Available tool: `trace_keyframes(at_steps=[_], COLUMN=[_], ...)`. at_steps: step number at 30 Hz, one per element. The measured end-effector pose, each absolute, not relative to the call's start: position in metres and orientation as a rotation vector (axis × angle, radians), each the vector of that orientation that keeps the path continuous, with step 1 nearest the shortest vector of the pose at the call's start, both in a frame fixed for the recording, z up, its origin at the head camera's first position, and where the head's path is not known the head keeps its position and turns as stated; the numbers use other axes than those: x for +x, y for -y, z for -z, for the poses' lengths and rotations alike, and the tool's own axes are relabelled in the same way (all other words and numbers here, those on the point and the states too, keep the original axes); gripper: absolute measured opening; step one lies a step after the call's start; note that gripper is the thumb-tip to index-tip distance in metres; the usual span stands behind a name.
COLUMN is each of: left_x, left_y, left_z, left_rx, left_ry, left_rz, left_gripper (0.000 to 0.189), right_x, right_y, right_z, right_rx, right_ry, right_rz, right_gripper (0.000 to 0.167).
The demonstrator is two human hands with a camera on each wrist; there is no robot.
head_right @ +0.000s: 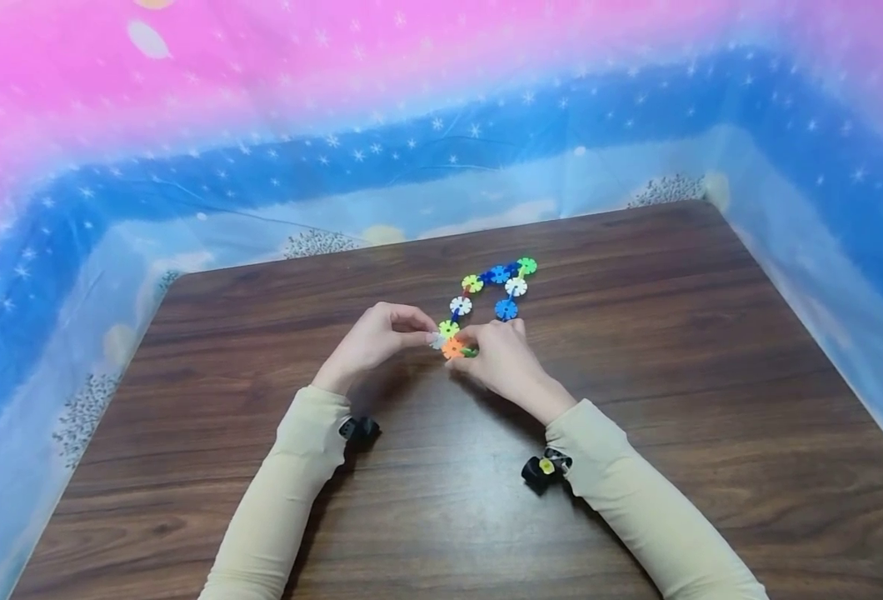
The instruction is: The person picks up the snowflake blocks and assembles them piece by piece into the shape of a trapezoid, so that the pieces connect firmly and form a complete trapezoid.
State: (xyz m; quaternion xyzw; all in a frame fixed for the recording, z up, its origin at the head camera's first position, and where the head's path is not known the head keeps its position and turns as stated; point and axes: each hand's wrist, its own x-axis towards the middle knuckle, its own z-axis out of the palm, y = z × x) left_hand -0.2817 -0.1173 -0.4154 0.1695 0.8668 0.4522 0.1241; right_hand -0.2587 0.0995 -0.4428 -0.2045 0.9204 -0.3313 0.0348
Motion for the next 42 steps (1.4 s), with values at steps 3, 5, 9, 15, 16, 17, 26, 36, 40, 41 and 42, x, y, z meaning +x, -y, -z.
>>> trace_keyframes(at_steps=[3,5,9,15,16,17,26,36,40,41,42], left_x=[-0.281,-0.281,-0.28,-0.279,-0.279,-0.279,-0.28,-0.281,-0.281,-0.281,-0.281], left_y=[0.117,0.117,0.114,0.111,0.111,0.111,0.115,0.118,0.117,0.117,0.117], left_z=[0.417,0.417,0.418,0.42,0.42,0.42,0.42,0.419,0.42,0.42,0.42], left_rx=[0.499,0.494,0.472,0.393,0.385,0.377,0.37,0.39,0.381,0.38,0.379], left_ry=[-2.544,-2.555,-2.548,-2.475,-2.462,-2.449,-2.378,-2.327,-2.323,-2.319,-2.313], left_rz=[-1.321,-1.332,-1.356,-1.415,-1.429,-1.441,-1.5,-1.576,-1.61,-1.615,-1.618], left_gripper=[0.004,0.004,0.006,0.01,0.01,0.011,0.016,0.017,0.017,0.017,0.018], right_x=[-0.259,-0.259,-0.259,-0.262,-0.262,-0.263,-0.263,-0.263,-0.263,-0.263,-0.262], right_y=[-0.1,-0.1,-0.103,-0.108,-0.109,-0.11,-0.112,-0.111,-0.111,-0.111,-0.112], right_z=[0.444,0.444,0.447,0.451,0.451,0.451,0.448,0.445,0.445,0.445,0.446], right_rx=[-0.643,-0.663,-0.7,-0.695,-0.697,-0.701,-0.705,-0.708,-0.722,-0.72,-0.718], right_ry=[-2.82,-2.82,-2.835,-2.798,-2.783,-2.769,-2.709,-2.723,-2.715,-2.715,-2.717], right_rz=[1.047,1.072,1.105,1.174,1.188,1.2,1.227,1.243,1.267,1.273,1.275], right_gripper=[0.045,0.044,0.042,0.042,0.043,0.043,0.044,0.044,0.044,0.044,0.043])
